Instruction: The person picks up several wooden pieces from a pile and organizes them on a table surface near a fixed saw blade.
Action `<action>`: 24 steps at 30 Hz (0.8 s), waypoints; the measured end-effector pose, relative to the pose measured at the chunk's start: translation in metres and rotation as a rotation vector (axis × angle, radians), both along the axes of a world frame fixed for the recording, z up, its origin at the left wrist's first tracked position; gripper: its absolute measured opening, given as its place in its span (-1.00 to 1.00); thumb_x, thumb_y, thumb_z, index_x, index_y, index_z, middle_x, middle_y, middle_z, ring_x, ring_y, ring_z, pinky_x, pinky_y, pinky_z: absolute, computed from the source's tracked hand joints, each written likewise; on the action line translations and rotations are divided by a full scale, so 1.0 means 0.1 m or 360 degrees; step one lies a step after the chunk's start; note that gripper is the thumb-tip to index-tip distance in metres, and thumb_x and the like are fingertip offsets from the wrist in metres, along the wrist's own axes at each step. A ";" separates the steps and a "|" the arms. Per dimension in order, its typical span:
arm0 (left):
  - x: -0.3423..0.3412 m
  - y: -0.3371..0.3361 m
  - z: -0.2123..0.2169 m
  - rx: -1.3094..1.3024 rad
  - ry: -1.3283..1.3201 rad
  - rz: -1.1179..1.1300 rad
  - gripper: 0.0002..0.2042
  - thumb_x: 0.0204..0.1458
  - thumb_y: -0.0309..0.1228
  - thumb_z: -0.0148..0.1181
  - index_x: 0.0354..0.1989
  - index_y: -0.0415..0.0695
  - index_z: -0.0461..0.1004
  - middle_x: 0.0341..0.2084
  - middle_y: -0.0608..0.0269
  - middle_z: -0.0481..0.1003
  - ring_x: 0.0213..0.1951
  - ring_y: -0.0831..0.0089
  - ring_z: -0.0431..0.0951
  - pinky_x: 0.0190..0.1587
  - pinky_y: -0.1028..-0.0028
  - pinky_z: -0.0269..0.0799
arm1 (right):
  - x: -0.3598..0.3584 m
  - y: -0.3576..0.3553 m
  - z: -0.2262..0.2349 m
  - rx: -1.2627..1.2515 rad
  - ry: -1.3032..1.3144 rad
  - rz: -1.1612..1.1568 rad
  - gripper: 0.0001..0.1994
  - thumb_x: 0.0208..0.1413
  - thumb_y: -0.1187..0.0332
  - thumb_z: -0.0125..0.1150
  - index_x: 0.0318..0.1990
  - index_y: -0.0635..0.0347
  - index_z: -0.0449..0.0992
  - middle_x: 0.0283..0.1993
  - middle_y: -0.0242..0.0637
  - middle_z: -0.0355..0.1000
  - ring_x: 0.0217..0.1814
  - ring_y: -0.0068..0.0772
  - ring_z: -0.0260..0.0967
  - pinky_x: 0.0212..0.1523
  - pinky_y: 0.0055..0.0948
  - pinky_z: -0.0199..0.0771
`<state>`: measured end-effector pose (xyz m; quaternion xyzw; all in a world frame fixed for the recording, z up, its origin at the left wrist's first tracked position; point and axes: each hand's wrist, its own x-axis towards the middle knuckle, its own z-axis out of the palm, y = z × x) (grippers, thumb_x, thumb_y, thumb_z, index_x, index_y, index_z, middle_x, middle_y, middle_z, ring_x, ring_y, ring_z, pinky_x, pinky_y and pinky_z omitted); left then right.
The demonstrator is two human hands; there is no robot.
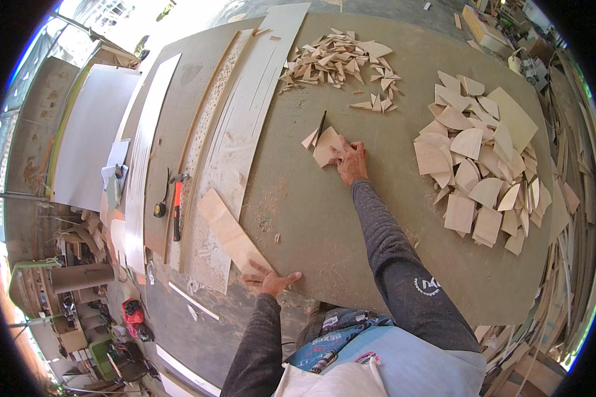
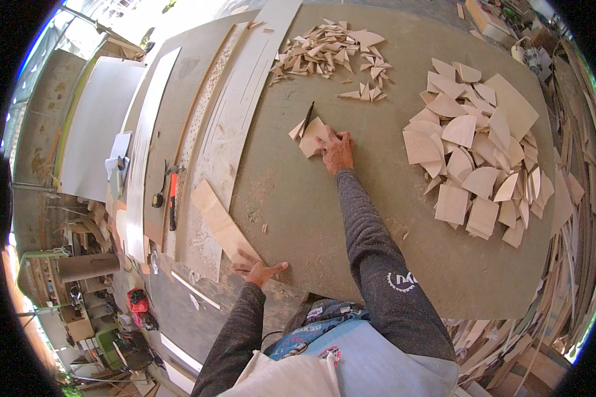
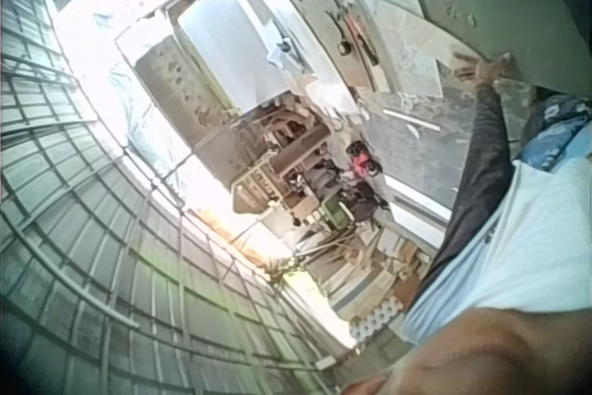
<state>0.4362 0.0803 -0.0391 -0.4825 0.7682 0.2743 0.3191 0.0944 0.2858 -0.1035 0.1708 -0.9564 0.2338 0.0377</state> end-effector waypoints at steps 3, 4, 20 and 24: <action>-0.03 0.02 0.05 0.0014 -0.0008 0.0008 0.71 -0.65 0.35 0.53 0.21 -0.26 -0.96 0.10 -0.77 -0.87 0.17 -0.61 -0.92 0.17 -0.43 -0.74 | 0.00 0.00 0.02 -0.0020 -0.0021 0.0001 -0.63 0.05 0.05 0.27 0.06 -0.36 0.59 0.39 -0.39 0.21 0.15 -0.21 0.09 0.18 -0.20 0.14; -0.03 0.02 0.05 0.0018 -0.0011 0.0008 0.71 -0.64 0.34 0.53 0.21 -0.26 -0.96 0.10 -0.77 -0.87 0.17 -0.61 -0.92 0.17 -0.43 -0.74 | 0.00 0.00 0.02 -0.0013 -0.0016 -0.0002 -0.63 0.05 0.05 0.27 0.06 -0.36 0.59 0.39 -0.39 0.22 0.15 -0.21 0.09 0.18 -0.21 0.15; -0.03 0.04 0.09 0.0006 0.0002 -0.0002 0.72 -0.67 0.36 0.52 0.24 -0.31 -0.90 0.12 -0.83 -0.80 0.19 -0.68 -0.82 0.17 -0.45 -0.68 | -0.04 -0.03 0.00 -0.0104 -0.0018 -0.0075 -0.62 -0.02 0.18 0.36 0.02 -0.32 0.62 0.39 -0.40 0.22 0.19 -0.17 0.05 0.30 -0.16 0.02; -0.03 0.06 0.14 0.0012 0.0069 0.0026 0.72 -0.69 0.35 0.54 0.25 -0.27 -0.90 0.12 -0.83 -0.81 0.20 -0.68 -0.81 0.17 -0.46 -0.67 | -0.01 -0.03 0.02 -0.0141 -0.0087 -0.0080 -0.62 -0.02 0.17 0.36 0.03 -0.31 0.62 0.41 -0.41 0.20 0.20 -0.17 0.05 0.31 -0.17 0.01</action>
